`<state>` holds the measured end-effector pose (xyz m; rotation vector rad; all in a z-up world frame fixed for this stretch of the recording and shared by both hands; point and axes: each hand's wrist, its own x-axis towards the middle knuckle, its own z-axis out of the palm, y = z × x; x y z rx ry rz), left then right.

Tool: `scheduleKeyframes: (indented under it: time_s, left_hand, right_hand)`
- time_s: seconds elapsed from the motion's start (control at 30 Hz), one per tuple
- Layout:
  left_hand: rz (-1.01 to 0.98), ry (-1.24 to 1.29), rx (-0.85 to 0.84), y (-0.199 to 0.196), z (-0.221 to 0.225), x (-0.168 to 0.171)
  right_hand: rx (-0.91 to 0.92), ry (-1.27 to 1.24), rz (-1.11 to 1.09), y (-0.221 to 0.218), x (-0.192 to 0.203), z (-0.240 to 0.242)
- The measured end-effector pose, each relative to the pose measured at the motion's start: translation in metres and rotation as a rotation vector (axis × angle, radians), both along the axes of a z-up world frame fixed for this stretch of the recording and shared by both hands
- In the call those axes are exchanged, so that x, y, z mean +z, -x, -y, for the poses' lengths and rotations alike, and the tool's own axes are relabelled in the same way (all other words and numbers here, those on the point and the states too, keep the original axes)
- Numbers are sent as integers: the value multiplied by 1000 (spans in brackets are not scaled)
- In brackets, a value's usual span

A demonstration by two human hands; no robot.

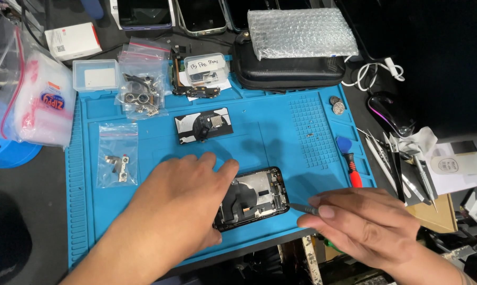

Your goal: Removing and adjusting internal components of a disassembled smartphone using tweezers and a screwdriver on a repair mat.

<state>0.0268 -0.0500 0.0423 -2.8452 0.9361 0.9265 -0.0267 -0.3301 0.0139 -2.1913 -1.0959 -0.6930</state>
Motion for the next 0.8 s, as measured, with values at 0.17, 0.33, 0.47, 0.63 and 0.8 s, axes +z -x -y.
scheduleKeyframes:
  time_s: [0.17, 0.33, 0.47, 0.63, 0.8]
  left_hand:
    - [5, 27, 9, -4, -3, -3]
    - [-14, -3, 10, -7, -3, -2]
    - [-46, -11, 17, -9, -1, 3]
    - [-103, -29, 26, -13, -1, 12]
    - [-121, 2, 37, -14, -2, 14]
  right_hand:
    - [19, -45, -57, 3, -13, 5]
    - [210, -103, -144, -2, -18, 6]
    - [134, -46, -176, -6, 4, -5]
    - [100, -88, -242, -3, -4, -4]
    - [57, -86, -267, 4, -1, -6]
